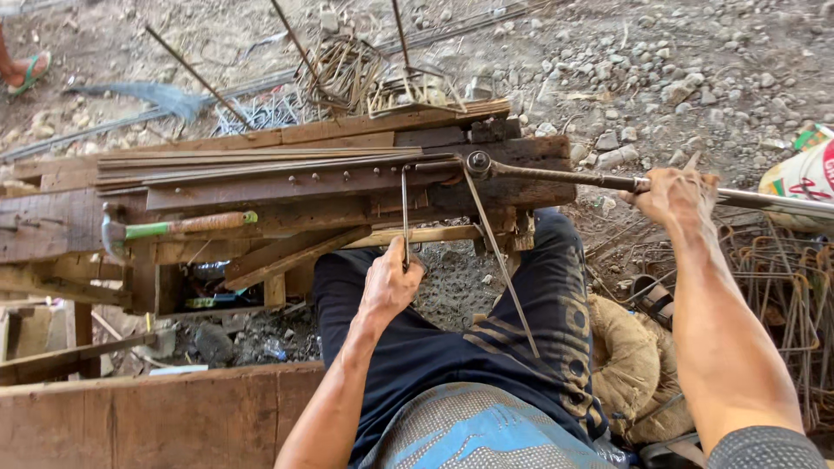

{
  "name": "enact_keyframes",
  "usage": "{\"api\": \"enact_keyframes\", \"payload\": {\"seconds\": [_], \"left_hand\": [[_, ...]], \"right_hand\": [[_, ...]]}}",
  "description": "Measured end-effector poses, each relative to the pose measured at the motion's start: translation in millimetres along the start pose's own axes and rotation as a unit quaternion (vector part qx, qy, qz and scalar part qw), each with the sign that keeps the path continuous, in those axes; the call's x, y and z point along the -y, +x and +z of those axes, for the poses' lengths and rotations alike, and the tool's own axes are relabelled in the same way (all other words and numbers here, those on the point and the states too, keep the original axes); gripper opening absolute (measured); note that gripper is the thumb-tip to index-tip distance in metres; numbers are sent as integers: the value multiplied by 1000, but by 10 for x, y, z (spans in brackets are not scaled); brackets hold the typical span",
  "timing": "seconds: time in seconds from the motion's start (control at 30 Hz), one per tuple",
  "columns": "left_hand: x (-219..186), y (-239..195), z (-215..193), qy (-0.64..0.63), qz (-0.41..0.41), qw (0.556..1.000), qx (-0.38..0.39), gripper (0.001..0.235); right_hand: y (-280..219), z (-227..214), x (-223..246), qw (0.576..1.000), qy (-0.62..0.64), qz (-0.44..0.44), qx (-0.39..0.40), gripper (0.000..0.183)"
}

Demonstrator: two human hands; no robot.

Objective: The person uses a manual metal bending machine to bend thin metal rods into U-shapes. They insert the rods into the jig, pull a lever to bend them, and then remove the finished pieces.

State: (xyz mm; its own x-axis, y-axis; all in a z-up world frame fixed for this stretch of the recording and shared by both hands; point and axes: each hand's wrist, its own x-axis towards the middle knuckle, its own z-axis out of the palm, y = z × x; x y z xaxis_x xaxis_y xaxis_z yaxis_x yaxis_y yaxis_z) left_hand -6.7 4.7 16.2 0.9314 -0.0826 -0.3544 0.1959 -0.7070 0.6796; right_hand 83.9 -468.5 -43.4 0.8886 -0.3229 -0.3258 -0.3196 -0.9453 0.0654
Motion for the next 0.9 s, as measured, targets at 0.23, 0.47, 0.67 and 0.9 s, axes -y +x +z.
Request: {"api": "enact_keyframes", "payload": {"seconds": [0.23,0.47,0.67,0.9], "left_hand": [[264,145,80,25,61,998,-15,42],[240,141,91,-17,77,996,-29,39],[-37,-143,-154,-146,-41,987,48,39],[22,-156,17,-338,-29,939,58,30]], "right_hand": [[-57,51,-18,996,86,17,35,65],[-700,194,-13,999,-37,19,2,57],[-749,4,191,998,-39,46,17,57],[-734,186,109,995,47,38,-79,28]]}}
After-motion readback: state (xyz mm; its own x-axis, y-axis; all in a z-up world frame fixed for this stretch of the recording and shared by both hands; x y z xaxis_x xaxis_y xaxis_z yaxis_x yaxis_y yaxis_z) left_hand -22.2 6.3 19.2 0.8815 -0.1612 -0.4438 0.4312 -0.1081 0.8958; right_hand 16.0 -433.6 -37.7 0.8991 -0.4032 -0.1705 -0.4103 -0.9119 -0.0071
